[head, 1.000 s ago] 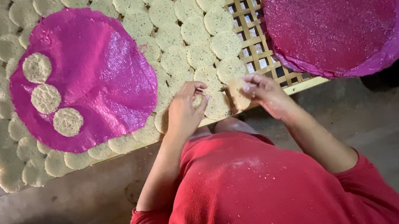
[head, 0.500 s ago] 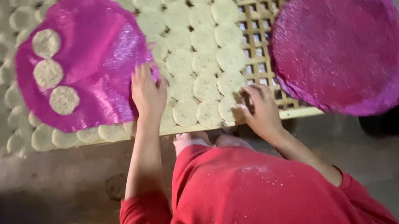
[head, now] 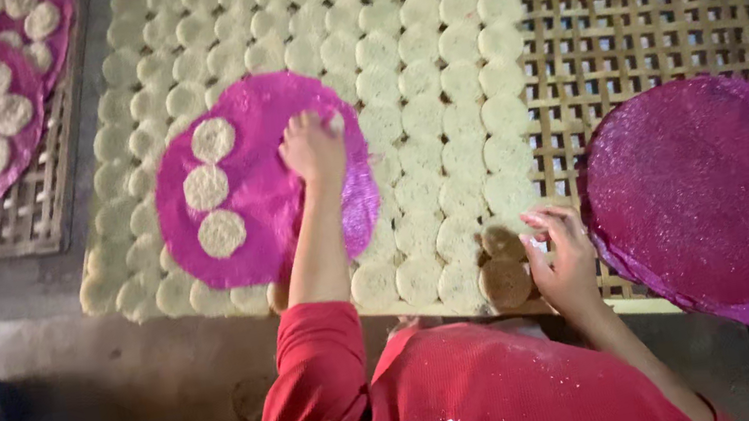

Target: The person peels round rice crackers off pink plastic sheets and places them one by one onto woven bamboo drying racks, filling gaps in the rows. They occasionally lift and reposition the plastic sheets and stack finished sheets of crackers aside.

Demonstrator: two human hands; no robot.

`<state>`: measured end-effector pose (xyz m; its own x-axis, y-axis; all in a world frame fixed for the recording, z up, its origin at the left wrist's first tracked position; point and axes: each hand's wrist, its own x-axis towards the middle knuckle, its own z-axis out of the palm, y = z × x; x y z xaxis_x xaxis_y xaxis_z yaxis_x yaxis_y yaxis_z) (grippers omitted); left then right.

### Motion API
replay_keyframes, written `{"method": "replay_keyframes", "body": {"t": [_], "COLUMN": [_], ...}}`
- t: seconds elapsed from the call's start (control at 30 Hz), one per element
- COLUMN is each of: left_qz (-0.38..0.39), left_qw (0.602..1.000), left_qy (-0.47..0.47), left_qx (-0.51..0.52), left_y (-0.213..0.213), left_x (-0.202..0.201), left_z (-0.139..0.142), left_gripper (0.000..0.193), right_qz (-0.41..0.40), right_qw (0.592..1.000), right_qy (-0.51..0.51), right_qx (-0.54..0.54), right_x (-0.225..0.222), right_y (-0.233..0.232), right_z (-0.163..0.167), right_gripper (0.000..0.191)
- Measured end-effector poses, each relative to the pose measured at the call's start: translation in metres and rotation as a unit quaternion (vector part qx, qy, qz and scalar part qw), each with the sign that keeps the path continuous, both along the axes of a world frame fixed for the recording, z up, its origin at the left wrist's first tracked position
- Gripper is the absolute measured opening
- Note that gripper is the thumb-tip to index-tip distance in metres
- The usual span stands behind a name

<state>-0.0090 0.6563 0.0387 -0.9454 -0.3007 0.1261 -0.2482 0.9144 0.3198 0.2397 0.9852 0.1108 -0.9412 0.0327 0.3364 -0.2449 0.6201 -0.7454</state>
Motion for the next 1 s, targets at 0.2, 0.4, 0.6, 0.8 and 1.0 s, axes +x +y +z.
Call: {"method": "replay_keyframes", "body": {"t": [0.2, 0.4, 0.6, 0.8, 1.0], "left_qz": [0.071, -0.104, -0.308, -0.433, -0.024], "left_qw": [0.870, 0.565, 0.707, 0.814, 0.989], "left_qy": [0.141, 0.148, -0.026, -0.163, -0.098], "left_qx": [0.467, 0.805, 0.636, 0.352, 0.104], "left_y": [-0.049, 0.017, 0.314, 0.370, 0.282], "left_x": [0.000, 0.012, 0.084, 0.115, 0.045], "left_z": [0.009, 0.025, 0.006, 0.030, 0.048], "left_gripper": [0.021, 0.030, 0.035, 0.036, 0.041], "right_qz": [-0.053, -0.081, -0.033, 0.089, 0.308], "right_qw": [0.998, 0.993, 0.992, 0.994, 0.929], "right_qy": [0.012, 0.082, 0.116, -0.011, 0.021], "right_qx": [0.037, 0.038, -0.027, 0.064, 0.203], "right_x": [-0.027, -0.075, -0.137, -0.215, -0.262], "right_y": [0.052, 0.161, 0.270, 0.281, 0.191], "right_z": [0.019, 0.030, 0.039, -0.010, -0.068], "right_gripper": [0.024, 0.019, 0.014, 0.017, 0.021]}}
